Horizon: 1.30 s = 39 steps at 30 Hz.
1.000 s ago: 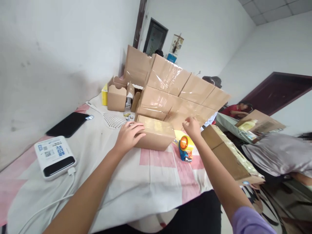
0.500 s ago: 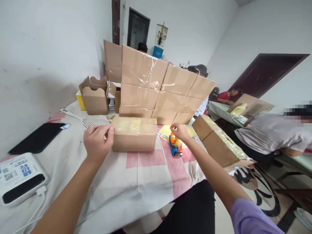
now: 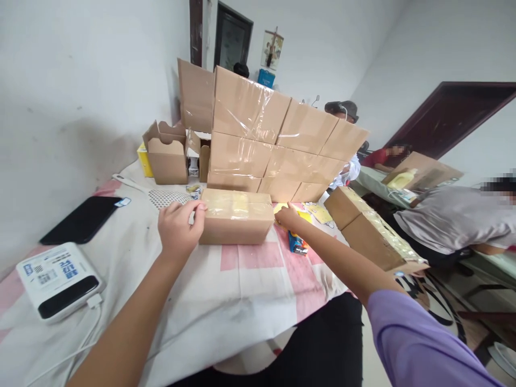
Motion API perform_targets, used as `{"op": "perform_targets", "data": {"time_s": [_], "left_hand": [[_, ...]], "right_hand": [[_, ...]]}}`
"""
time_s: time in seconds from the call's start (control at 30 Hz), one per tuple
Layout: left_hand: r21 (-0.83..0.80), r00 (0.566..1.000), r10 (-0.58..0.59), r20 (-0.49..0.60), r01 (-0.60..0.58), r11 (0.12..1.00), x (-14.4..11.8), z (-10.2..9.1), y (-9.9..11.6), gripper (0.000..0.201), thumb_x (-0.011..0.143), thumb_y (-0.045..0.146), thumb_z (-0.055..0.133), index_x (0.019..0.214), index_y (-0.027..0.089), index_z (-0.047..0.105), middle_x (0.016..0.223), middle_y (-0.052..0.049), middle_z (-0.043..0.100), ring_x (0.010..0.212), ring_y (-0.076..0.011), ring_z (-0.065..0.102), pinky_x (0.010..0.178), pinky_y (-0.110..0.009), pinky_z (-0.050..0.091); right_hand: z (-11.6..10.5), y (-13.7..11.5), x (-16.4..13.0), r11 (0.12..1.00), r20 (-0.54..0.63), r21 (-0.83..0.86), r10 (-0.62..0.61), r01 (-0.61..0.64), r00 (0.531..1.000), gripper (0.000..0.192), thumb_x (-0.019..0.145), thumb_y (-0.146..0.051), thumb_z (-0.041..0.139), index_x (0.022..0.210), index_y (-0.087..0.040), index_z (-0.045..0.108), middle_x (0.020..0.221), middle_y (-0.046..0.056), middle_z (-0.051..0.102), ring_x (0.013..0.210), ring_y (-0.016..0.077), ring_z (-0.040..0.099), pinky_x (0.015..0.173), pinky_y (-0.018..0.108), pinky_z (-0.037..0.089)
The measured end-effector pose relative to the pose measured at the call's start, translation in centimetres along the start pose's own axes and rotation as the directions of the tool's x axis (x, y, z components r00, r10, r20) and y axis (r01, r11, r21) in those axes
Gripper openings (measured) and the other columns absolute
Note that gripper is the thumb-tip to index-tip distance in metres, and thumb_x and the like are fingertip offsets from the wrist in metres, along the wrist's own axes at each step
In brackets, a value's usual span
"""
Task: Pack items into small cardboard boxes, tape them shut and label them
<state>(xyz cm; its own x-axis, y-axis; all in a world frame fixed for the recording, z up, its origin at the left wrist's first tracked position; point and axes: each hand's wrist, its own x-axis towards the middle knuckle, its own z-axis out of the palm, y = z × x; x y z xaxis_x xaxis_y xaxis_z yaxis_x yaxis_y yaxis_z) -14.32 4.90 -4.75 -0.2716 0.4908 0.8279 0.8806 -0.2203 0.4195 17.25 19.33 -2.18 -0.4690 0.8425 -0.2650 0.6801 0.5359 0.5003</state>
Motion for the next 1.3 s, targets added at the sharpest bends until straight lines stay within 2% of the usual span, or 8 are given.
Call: {"op": "perform_targets", "data": {"time_s": [0.33, 0.43, 0.53, 0.6, 0.67, 0.77, 1.03, 1.3], "left_hand": [[-0.012, 0.999, 0.041, 0.013, -0.041, 0.999, 0.4, -0.1, 0.3, 0.020, 0.095, 0.024, 0.056, 0.089, 0.022, 0.076, 0.075, -0.001, 0.076, 0.069, -0.0206, 0.059, 0.078, -0.037, 0.039], [-0.035, 0.996, 0.087, 0.007, -0.086, 0.996, 0.4, -1.0, 2.2, 0.016, 0.093, 0.023, 0.059, 0.088, 0.022, 0.074, 0.083, -0.002, 0.078, 0.078, -0.0225, 0.062, 0.079, -0.038, 0.040], [-0.314, 0.991, 0.042, 0.129, 0.001, 0.949, -0.4, -2.2, 6.4, 0.014, 0.092, 0.026, 0.060, 0.087, 0.022, 0.072, 0.087, -0.003, 0.078, 0.079, -0.0204, 0.064, 0.078, -0.036, 0.045], [-0.536, 0.927, -0.052, 0.372, 0.260, 0.803, -1.3, -2.8, 9.5, 0.015, 0.092, 0.031, 0.061, 0.096, 0.022, 0.073, 0.086, -0.003, 0.076, 0.075, -0.0176, 0.065, 0.071, -0.031, 0.048], [-0.584, 0.781, -0.071, 0.621, 0.521, 0.623, -2.4, -3.0, 11.8, 0.023, 0.090, 0.036, 0.064, 0.107, 0.023, 0.072, 0.091, -0.004, 0.076, 0.076, -0.0171, 0.068, 0.065, -0.028, 0.049], [-0.530, 0.618, -0.038, 0.785, 0.702, 0.475, -3.3, -2.9, 13.2, 0.022, 0.090, 0.038, 0.063, 0.099, 0.021, 0.074, 0.089, -0.005, 0.075, 0.073, -0.0163, 0.066, 0.062, -0.026, 0.049], [-0.535, 0.633, -0.058, 0.772, 0.697, 0.477, -3.5, -2.0, 12.1, 0.020, 0.091, 0.037, 0.061, 0.087, 0.021, 0.072, 0.071, -0.003, 0.070, 0.061, -0.0149, 0.060, 0.058, -0.027, 0.047], [-0.368, 0.471, -0.091, 0.878, 0.784, 0.500, -4.1, -1.0, 12.4, 0.016, 0.088, 0.031, 0.062, 0.080, 0.021, 0.071, 0.065, -0.001, 0.070, 0.054, -0.0143, 0.063, 0.054, -0.026, 0.050]], "right_hand": [[-3.1, -0.7, -5.7, 0.974, -0.252, 0.154, 0.199, -0.164, 0.947, 0.026, 0.098, -0.019, 0.046, 0.089, -0.016, 0.070, 0.094, 0.012, 0.075, 0.101, 0.0258, 0.060, 0.086, 0.039, 0.026], [-4.3, -2.8, -10.3, 0.925, -0.445, 0.347, 0.309, -0.156, 0.840, 0.024, 0.096, -0.020, 0.047, 0.078, -0.017, 0.063, 0.081, 0.006, 0.071, 0.087, 0.0205, 0.059, 0.082, 0.037, 0.026], [-5.2, -5.7, -14.4, 0.839, -0.667, 0.536, 0.353, 0.093, 0.657, 0.022, 0.092, -0.017, 0.051, 0.071, -0.018, 0.057, 0.071, 0.000, 0.063, 0.072, 0.0151, 0.054, 0.078, 0.035, 0.028], [-5.7, -7.5, -16.1, 0.803, -0.744, 0.544, 0.329, 0.242, 0.582, 0.020, 0.093, -0.016, 0.052, 0.074, -0.018, 0.059, 0.070, -0.001, 0.061, 0.070, 0.0143, 0.052, 0.076, 0.034, 0.028], [-5.9, -8.7, -16.8, 0.789, -0.794, 0.511, 0.282, 0.340, 0.539, 0.017, 0.094, -0.015, 0.053, 0.079, -0.019, 0.062, 0.071, -0.002, 0.061, 0.070, 0.0143, 0.051, 0.075, 0.034, 0.029], [-5.7, -9.2, -16.4, 0.799, -0.861, 0.426, 0.215, 0.424, 0.461, 0.013, 0.094, -0.012, 0.056, 0.087, -0.019, 0.065, 0.073, -0.001, 0.064, 0.069, 0.0142, 0.050, 0.073, 0.034, 0.028], [-3.6, -8.2, -12.7, 0.824, -0.963, 0.251, 0.157, 0.509, 0.221, 0.019, 0.092, -0.007, 0.063, 0.105, -0.018, 0.069, 0.076, 0.000, 0.068, 0.070, 0.0142, 0.057, 0.068, 0.035, 0.030], [0.3, -8.7, -11.6, 0.783, -0.963, 0.246, 0.127, 0.572, 0.240, 0.014, 0.097, -0.012, 0.060, 0.101, -0.018, 0.071, 0.078, 0.000, 0.074, 0.070, 0.0148, 0.061, 0.068, 0.036, 0.035]]}}
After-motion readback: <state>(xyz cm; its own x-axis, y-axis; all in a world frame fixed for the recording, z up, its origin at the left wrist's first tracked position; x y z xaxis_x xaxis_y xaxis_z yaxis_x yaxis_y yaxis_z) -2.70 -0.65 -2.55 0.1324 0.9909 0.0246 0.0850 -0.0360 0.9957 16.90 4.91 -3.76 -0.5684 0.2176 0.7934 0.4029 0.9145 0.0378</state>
